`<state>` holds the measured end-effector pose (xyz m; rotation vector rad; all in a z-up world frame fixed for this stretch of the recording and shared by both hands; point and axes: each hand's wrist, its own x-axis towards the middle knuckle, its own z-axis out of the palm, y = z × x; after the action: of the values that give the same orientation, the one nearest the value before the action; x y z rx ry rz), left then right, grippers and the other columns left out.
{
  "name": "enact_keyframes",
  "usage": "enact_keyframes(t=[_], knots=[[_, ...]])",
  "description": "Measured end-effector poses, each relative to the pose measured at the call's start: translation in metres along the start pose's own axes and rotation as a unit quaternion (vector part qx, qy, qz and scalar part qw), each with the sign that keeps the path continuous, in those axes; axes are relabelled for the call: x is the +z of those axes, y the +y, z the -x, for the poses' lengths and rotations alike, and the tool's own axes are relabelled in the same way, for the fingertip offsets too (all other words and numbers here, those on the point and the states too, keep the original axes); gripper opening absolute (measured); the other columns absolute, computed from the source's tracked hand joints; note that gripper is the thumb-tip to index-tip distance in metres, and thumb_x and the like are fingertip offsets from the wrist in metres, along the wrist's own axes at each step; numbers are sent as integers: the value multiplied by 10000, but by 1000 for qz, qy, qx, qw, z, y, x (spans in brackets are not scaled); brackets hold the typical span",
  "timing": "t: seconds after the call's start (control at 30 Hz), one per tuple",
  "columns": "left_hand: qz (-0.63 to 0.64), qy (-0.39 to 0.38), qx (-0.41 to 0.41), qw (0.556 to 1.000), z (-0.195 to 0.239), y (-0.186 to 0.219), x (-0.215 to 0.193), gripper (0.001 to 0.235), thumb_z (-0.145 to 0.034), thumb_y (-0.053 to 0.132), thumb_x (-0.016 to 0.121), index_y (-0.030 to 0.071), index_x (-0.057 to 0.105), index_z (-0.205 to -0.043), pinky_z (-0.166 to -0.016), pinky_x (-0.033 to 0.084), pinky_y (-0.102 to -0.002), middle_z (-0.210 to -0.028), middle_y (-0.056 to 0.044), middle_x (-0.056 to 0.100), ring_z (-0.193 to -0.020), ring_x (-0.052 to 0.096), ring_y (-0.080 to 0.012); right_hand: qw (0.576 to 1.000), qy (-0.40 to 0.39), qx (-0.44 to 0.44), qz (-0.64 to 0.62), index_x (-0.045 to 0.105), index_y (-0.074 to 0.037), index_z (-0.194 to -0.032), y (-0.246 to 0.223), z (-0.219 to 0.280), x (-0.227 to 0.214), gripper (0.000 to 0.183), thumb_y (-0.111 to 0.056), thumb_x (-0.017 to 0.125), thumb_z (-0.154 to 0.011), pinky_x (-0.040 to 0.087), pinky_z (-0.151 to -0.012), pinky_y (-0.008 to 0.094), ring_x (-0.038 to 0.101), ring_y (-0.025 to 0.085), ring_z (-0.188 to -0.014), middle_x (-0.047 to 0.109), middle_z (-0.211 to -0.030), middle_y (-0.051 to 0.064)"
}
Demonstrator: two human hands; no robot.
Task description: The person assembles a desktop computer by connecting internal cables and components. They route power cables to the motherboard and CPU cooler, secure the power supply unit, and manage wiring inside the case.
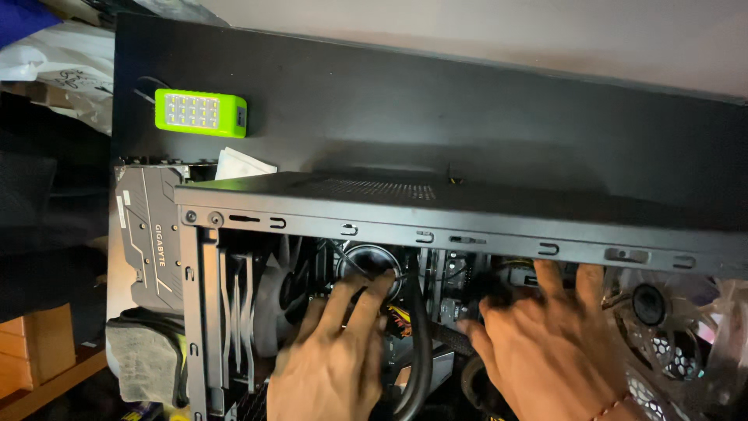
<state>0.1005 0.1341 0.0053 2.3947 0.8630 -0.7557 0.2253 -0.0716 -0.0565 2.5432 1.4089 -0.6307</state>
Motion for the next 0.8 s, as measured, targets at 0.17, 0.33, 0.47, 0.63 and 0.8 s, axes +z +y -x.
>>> enact_keyframes(t=[0.17,0.33,0.47,0.63,0.8], knots=[[19,35,-26,999,-1,1,6,398,-1007,373,563,409,559,-1403,-641,721,-643,-1332,104,616,-997,753,-302,999,-38,-7,2,752,-314,-940,0,0,1,448,-697,522,-964,375,-1141,701,577,408,-1312,831,-756,-14],[40,-32,-164,985,-2,3,8,254,-995,608,511,486,569,-1210,-716,617,-635,-1283,192,581,-983,763,-311,1000,10,-19,2,744,-293,-842,1,-1,3,440,-677,559,-952,432,-1015,667,631,416,-1119,777,-673,29],[52,3,-225,973,-3,7,7,322,-951,698,569,382,554,-1012,-667,557,-572,-1113,178,708,-878,757,-314,998,-59,7,-11,760,-317,-928,-1,4,7,476,-719,508,-962,328,-1225,729,571,421,-1361,811,-745,0],[119,77,-235,962,1,-1,18,385,-1001,575,611,233,542,-837,-632,515,-537,-914,-13,742,-744,756,-391,998,-56,9,-1,769,-339,-949,3,4,12,428,-712,560,-926,376,-1120,685,645,422,-1254,827,-698,-2],[135,198,-129,962,5,-19,34,350,-1027,327,485,163,639,-759,-515,445,-460,-712,-75,648,-532,629,-350,971,-239,22,15,666,-386,-1208,-2,-9,-13,562,-819,374,-1003,287,-1284,751,458,398,-1482,822,-1001,-57]])
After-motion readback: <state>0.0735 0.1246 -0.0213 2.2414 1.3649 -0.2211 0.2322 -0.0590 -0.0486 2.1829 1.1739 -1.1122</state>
